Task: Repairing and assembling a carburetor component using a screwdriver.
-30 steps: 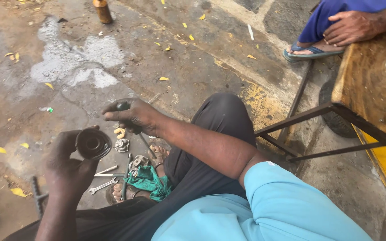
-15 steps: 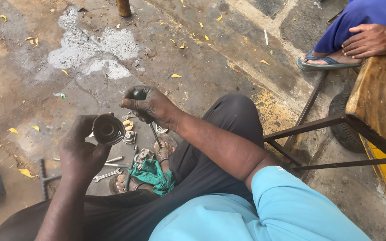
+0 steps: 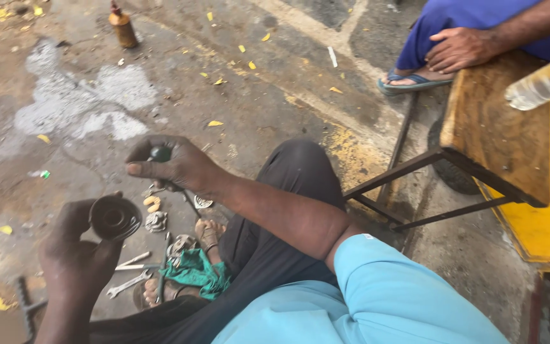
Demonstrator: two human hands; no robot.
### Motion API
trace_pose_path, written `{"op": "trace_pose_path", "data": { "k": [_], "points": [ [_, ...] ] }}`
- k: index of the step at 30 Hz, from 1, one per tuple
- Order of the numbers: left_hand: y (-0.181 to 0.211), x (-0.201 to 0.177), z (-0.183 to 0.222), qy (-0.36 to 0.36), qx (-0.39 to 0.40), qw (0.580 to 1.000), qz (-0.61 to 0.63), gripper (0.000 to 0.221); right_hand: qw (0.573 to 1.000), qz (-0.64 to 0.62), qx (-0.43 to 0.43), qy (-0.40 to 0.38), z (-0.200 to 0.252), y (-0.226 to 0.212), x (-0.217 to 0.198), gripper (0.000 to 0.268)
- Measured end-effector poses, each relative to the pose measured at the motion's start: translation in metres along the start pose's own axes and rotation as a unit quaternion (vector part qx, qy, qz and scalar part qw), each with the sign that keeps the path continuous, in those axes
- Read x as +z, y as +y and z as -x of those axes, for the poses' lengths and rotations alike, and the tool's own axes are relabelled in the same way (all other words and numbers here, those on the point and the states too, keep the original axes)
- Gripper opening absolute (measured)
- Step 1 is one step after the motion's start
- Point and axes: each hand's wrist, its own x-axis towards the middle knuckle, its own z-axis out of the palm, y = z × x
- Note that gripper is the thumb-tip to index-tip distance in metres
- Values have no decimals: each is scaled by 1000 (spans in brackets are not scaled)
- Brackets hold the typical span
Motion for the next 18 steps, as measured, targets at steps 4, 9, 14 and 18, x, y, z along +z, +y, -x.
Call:
{"op": "trace_pose_path", "data": {
  "k": [4,9,14,18],
  "points": [
    [-6,3,2,-1,-6,1000,-13,32,1000,-6,-6,-11,3,-9,0,28],
    [-21,5,5,1,-12,999,-39,34,1000,1,-19,-25,5,-17,3,29],
    [-20,6,4,-8,-36,999,-36,38,999,4,-24,-25,6,-13,1,29],
    [-19,5,5,-11,-42,998,-44,37,999,8,-28,-26,6,-11,1,29]
  ]
}}
